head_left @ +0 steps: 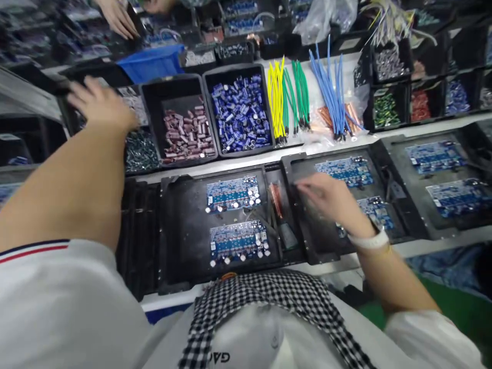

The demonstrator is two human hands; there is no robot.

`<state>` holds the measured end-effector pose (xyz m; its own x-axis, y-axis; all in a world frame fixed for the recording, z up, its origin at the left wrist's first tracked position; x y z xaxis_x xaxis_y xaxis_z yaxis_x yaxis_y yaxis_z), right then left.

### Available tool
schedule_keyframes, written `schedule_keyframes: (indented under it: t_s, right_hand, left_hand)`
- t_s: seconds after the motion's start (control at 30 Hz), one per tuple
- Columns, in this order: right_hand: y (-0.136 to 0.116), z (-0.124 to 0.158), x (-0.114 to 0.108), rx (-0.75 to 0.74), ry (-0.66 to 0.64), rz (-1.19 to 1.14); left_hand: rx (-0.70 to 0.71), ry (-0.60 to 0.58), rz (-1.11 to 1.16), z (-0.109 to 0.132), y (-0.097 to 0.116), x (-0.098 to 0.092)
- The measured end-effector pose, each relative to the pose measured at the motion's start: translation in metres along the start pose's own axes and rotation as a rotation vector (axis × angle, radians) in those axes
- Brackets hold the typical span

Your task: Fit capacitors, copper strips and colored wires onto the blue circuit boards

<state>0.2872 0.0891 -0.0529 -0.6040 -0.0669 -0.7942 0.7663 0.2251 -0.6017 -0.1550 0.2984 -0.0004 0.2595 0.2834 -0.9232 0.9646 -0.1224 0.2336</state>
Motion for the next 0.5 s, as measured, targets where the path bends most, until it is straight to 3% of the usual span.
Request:
schedule_keyframes:
  t_s: [0.07, 0.13, 0.2, 0.3, 0.4, 0.5]
  right_hand:
    - [0.024, -0.051, -0.003, 0.070, 0.030, 0.094]
    - [0.052, -0.107, 0.010, 0.187, -0.012, 0.191]
    - [0.078, -0.158, 0.023, 0.329, 0.013, 0.267]
    - [0.091, -0.209, 0.046, 0.404, 0.008, 0.294]
    - [0.098, -0.225, 0.057, 0.437, -0.025, 0.316]
    - [0.114, -0.221, 0.049, 0.452, -0.033, 0.317]
  left_hand:
    - [0.175, -0.027, -0.024, -0.010, 0.054, 0.028]
    - [0.449, -0.056, -0.030, -0.012, 0.131, 0.055]
    - [0.592, -0.125, 0.077, -0.008, 0.201, 0.083]
    - [0.772, -0.240, 0.144, 0.007, 0.293, 0.119]
    - [0.819, -0.288, 0.122, 0.014, 0.341, 0.151]
    - [0.615, -0.355, 0.127, 0.002, 0.345, 0.185]
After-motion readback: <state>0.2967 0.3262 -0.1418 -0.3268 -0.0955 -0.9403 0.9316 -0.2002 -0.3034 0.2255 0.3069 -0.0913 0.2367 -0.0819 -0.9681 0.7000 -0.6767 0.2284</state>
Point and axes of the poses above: each hand's wrist, its own z-axis away from the middle knuckle, its own x-axis out of the palm, y = z × x, the point moved 10 cm from there along -z, towards the middle knuckle, and after that the axes turned 10 degrees about x, right-handed, at the moved point
